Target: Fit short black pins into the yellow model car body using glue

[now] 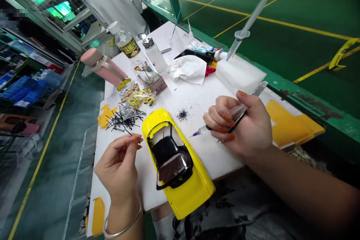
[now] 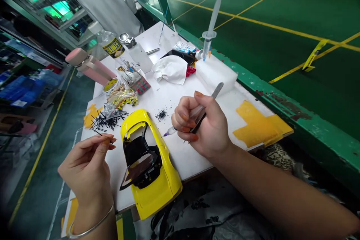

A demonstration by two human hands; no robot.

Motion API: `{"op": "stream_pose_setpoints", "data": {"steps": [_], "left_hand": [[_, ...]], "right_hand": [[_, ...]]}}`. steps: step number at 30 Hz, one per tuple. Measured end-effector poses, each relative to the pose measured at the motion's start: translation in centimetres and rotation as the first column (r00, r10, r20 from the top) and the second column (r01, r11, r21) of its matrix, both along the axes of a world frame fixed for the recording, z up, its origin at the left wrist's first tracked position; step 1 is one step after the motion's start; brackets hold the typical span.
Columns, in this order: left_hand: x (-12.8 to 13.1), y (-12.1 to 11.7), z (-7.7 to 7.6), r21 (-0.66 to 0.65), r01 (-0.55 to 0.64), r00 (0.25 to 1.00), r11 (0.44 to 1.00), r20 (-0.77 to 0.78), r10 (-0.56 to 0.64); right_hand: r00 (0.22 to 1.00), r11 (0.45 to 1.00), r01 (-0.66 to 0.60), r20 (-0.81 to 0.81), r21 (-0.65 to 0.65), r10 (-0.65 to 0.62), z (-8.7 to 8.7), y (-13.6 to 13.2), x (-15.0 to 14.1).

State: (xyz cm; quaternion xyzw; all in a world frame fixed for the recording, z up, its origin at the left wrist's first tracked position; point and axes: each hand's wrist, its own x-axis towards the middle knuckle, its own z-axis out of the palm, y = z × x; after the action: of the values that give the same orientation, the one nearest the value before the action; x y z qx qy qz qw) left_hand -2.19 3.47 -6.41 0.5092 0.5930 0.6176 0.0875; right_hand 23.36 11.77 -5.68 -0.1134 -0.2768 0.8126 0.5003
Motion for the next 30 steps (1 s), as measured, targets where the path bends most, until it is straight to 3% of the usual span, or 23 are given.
{"op": "stream_pose_setpoints", "data": {"steps": [9, 30], "left_hand": [[0.51, 0.22, 0.05, 0.000, -0.082, 0.995, 0.997, -0.050, 0.082], [0.52, 0.04, 0.18, 0.032, -0.023, 1.000, 0.999, -0.018, 0.023]], "right_hand": [[0.998, 0.998, -0.053, -0.033, -0.016, 0.053, -0.30, -0.27, -0.32], [0.998, 0.997, -0.063, -0.001, 0.043, 0.063, -0.53, -0.41, -0.56]]}}
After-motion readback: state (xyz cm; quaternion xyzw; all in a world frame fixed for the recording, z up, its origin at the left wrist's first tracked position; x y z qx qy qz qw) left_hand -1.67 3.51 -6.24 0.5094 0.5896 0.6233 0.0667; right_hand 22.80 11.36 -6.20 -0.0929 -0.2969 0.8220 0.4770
